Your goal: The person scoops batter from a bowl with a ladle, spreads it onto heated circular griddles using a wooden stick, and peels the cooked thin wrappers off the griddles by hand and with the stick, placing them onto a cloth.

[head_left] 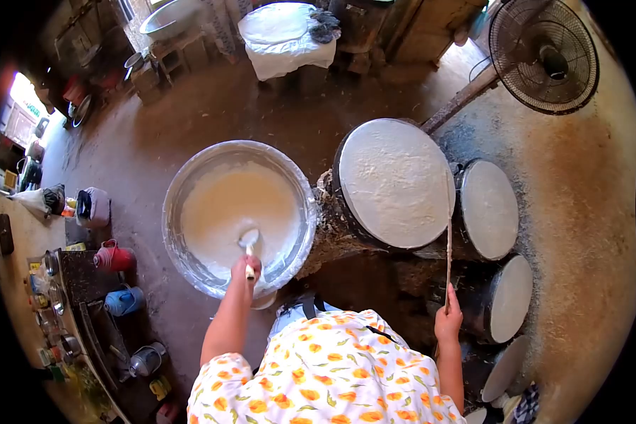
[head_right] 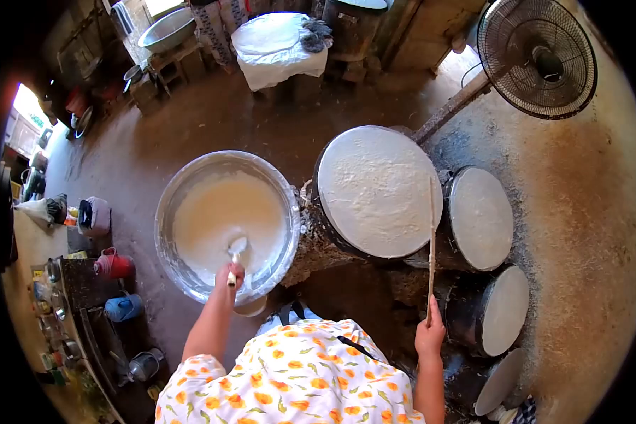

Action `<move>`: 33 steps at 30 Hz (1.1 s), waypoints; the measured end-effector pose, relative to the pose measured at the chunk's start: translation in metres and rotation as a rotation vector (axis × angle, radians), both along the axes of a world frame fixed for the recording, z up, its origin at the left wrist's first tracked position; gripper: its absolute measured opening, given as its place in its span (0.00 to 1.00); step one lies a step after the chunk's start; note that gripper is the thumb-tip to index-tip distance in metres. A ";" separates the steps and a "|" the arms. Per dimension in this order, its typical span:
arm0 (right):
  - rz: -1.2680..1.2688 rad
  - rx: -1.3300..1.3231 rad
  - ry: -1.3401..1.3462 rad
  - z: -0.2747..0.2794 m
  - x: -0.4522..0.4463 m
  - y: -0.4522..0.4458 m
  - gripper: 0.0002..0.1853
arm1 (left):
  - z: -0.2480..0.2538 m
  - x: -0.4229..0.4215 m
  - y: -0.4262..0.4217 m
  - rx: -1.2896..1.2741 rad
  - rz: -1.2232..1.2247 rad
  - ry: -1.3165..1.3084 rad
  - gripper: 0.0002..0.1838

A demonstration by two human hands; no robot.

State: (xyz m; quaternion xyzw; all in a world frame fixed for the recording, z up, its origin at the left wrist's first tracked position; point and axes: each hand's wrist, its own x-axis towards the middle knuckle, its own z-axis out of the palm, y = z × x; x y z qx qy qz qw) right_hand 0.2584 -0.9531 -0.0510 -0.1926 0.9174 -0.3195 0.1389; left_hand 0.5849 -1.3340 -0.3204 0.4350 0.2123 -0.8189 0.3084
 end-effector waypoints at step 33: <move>0.324 -0.244 0.003 -0.023 -0.023 -0.031 0.31 | 0.425 0.085 0.064 -1.156 -0.273 -0.479 0.14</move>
